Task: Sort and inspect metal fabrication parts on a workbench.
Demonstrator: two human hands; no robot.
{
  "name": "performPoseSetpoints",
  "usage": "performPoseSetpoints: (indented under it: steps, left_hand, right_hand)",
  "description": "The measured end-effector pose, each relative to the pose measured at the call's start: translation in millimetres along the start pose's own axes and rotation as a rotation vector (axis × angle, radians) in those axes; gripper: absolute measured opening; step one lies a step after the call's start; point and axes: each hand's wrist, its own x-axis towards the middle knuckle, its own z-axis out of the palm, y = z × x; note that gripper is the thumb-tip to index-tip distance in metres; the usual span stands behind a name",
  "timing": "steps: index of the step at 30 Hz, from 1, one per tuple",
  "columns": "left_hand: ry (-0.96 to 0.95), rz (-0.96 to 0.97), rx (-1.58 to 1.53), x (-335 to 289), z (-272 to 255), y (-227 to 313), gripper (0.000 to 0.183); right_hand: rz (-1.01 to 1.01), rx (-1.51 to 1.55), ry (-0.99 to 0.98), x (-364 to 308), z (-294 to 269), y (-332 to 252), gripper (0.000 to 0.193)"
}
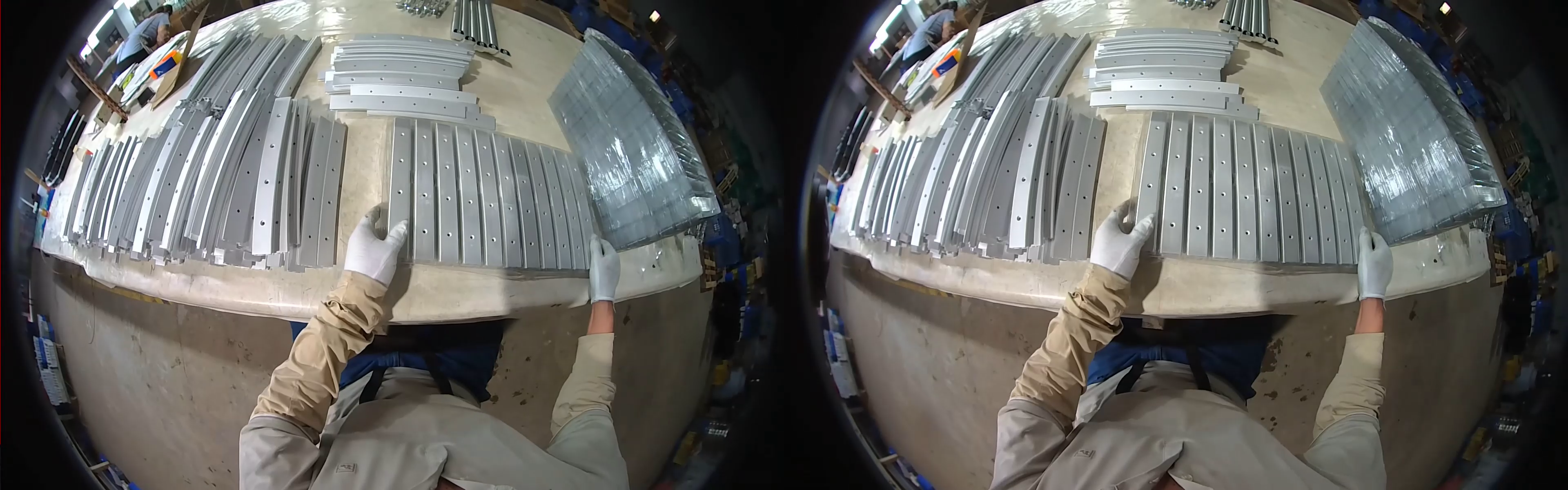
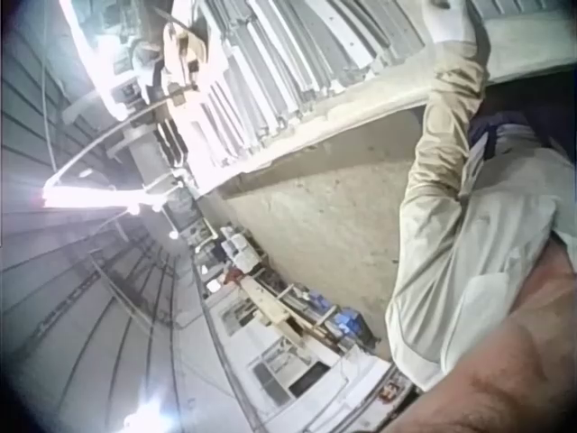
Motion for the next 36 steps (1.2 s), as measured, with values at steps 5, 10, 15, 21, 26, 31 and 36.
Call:
performPoseSetpoints:
  steps: [5, 10, 15, 21, 26, 31, 36]
  left_hand:
    - [0.030, 0.183, 0.268, 3.3, -5.4, -49.2, 0.058]
    - [-0.088, 0.107, 0.721, -14.0, 9.8, 18.2, 0.067]
    - [0.119, 0.218, 0.754, -17.8, -14.0, -0.1, 0.061]
    - [0.249, 0.443, 0.994, -12.1, -13.5, -26.2, 0.052]
    - [0.284, 0.726, 0.874, -22.5, -16.0, -41.2, 0.052]
    - [0.056, 0.889, 0.928, -29.8, 7.6, -3.7, 0.073]
    - [-0.059, 0.853, 1.062, -23.3, -7.9, -3.3, 0.086]
  right_hand:
    - [-0.051, -0.004, 0.083, 6.6, 7.9, -2.1, 0.047]
    - [-0.060, -0.033, 0.255, -4.1, -6.9, 9.5, 0.043]
    - [-0.102, -0.030, 0.345, -6.2, 23.8, -7.2, 0.037]
    - [0.022, 0.065, 0.442, -12.8, 10.6, -5.7, 0.032]
    - [-0.012, 0.080, 0.429, -9.9, 21.3, 4.8, 0.027]
    - [0.061, 0.157, 0.350, -19.0, 10.8, -0.9, 0.028]
    - [-0.216, -0.001, 0.498, -9.9, 24.2, 1.2, 0.028]
